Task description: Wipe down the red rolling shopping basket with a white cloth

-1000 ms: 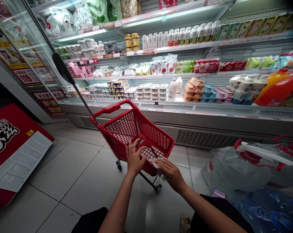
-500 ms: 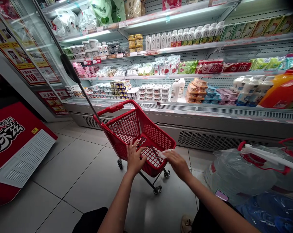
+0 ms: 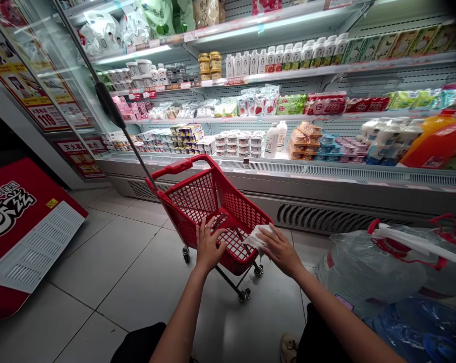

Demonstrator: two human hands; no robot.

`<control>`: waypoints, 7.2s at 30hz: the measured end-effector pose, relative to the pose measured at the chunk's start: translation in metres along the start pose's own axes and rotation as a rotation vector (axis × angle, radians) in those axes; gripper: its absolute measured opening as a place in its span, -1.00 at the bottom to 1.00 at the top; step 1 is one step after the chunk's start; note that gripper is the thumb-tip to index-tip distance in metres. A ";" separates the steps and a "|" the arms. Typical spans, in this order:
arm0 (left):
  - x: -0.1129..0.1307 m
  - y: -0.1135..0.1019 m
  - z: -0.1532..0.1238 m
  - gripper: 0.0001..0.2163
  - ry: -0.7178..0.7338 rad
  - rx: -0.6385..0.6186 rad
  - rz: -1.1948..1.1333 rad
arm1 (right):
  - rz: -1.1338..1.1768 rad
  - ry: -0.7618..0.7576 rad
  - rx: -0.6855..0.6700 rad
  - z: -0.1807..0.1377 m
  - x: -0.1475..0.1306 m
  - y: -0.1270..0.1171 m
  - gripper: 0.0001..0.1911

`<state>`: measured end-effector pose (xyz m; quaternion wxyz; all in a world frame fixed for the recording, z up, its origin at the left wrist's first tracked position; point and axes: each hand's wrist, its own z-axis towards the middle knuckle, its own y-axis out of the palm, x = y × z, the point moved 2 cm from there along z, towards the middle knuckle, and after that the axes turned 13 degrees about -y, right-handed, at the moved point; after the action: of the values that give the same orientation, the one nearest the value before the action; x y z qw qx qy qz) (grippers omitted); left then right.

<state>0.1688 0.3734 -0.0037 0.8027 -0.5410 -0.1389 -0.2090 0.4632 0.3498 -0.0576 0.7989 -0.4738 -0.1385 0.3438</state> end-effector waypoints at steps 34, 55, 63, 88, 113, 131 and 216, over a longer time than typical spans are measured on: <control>0.001 -0.003 -0.001 -0.74 -0.014 -0.005 -0.025 | 0.079 0.000 -0.027 -0.006 -0.001 0.003 -0.03; 0.000 -0.002 -0.001 -0.75 -0.023 -0.006 -0.049 | 0.514 0.286 0.204 0.032 0.005 -0.027 -0.50; -0.001 -0.001 -0.001 -0.77 -0.018 0.000 -0.039 | 0.118 -0.218 -0.140 0.007 -0.056 -0.008 -0.01; -0.006 0.000 0.000 -0.81 -0.018 -0.006 -0.050 | 0.064 0.100 0.139 0.008 0.005 0.008 -0.20; -0.024 -0.008 0.000 -0.79 0.011 -0.019 -0.056 | 0.072 -0.061 0.013 0.016 -0.048 0.008 -0.28; -0.020 -0.006 -0.001 -0.81 0.011 -0.030 -0.090 | 0.498 -0.145 0.038 0.010 -0.074 0.011 0.01; 0.020 0.014 -0.007 -0.67 0.126 -0.149 -0.057 | -0.013 -0.097 0.171 -0.019 0.026 -0.013 -0.38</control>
<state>0.1927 0.3674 -0.0085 0.7613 -0.5807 -0.0877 -0.2750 0.4976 0.3504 -0.0595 0.8309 -0.3855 -0.1503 0.3720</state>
